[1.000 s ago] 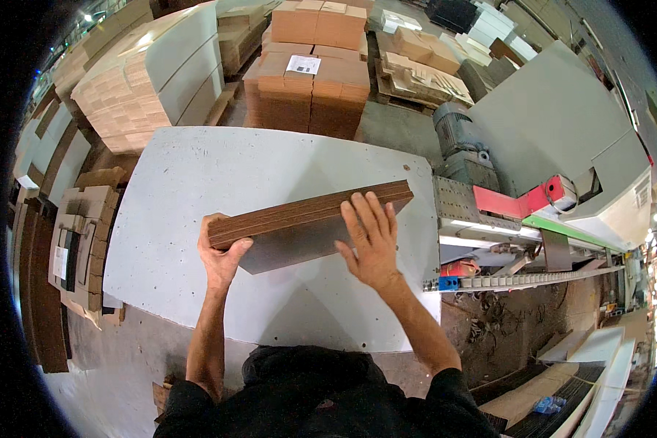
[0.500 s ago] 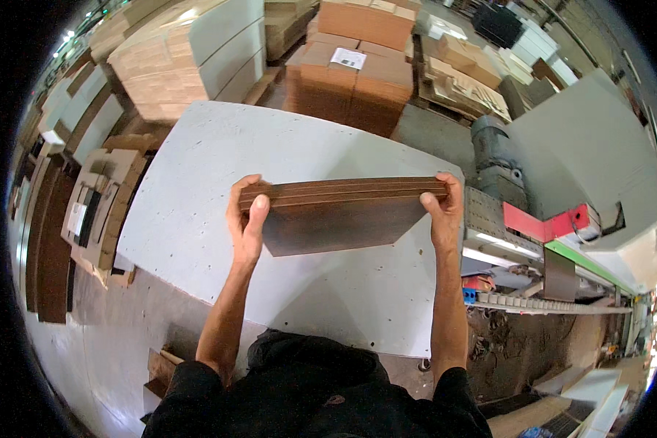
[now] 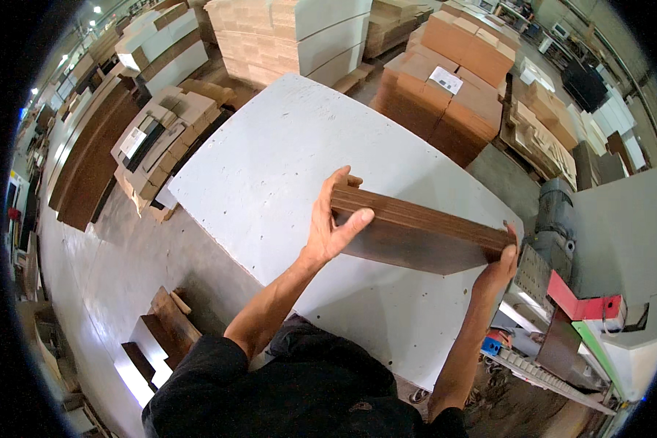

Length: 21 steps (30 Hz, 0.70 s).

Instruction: The person picks up dark brown wooden panels from a white workbench, carries them to a wooden pallet on the floor, and stacks them. The person repeats this process, picking up panels, walking to the pallet, and adding them to the stack.

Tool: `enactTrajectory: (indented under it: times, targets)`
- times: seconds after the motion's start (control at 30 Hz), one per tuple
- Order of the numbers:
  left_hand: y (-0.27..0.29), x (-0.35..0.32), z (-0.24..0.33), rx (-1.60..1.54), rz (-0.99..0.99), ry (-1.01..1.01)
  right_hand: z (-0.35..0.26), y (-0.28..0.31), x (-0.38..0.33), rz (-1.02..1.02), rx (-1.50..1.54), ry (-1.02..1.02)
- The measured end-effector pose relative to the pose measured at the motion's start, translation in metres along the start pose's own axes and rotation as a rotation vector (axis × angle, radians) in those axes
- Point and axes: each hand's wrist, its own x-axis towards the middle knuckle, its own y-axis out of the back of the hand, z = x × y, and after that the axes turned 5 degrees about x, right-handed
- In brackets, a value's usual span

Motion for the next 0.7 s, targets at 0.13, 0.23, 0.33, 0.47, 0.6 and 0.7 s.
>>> enactTrajectory:
  times: [0.13, 0.23, 0.33, 0.47, 0.6, 0.7]
  targets:
    - [0.005, -0.013, 0.001, -0.031, 0.002, 0.019, 0.000, -0.004, -0.019, 0.061, 0.107, 0.053]
    - [0.008, -0.012, -0.001, -0.132, 0.015, 0.127, -0.008, -0.008, -0.032, 0.141, 0.046, -0.049]
    - [0.009, 0.000, -0.009, -0.054, 0.099, 0.145, -0.013, -0.017, -0.047, 0.200, -0.097, 0.055]
    - [0.011, 0.009, -0.013, -0.102, 0.161, 0.196, -0.032, -0.005, -0.057, 0.080, 0.034, -0.069]
    - [0.014, 0.007, -0.019, -0.130, 0.073, 0.092, -0.043, 0.045, -0.061, -0.057, 0.037, -0.166]
    - [0.013, 0.004, -0.025, -0.152, 0.082, 0.093, -0.041, 0.121, -0.059, 0.101, -0.308, -0.210]
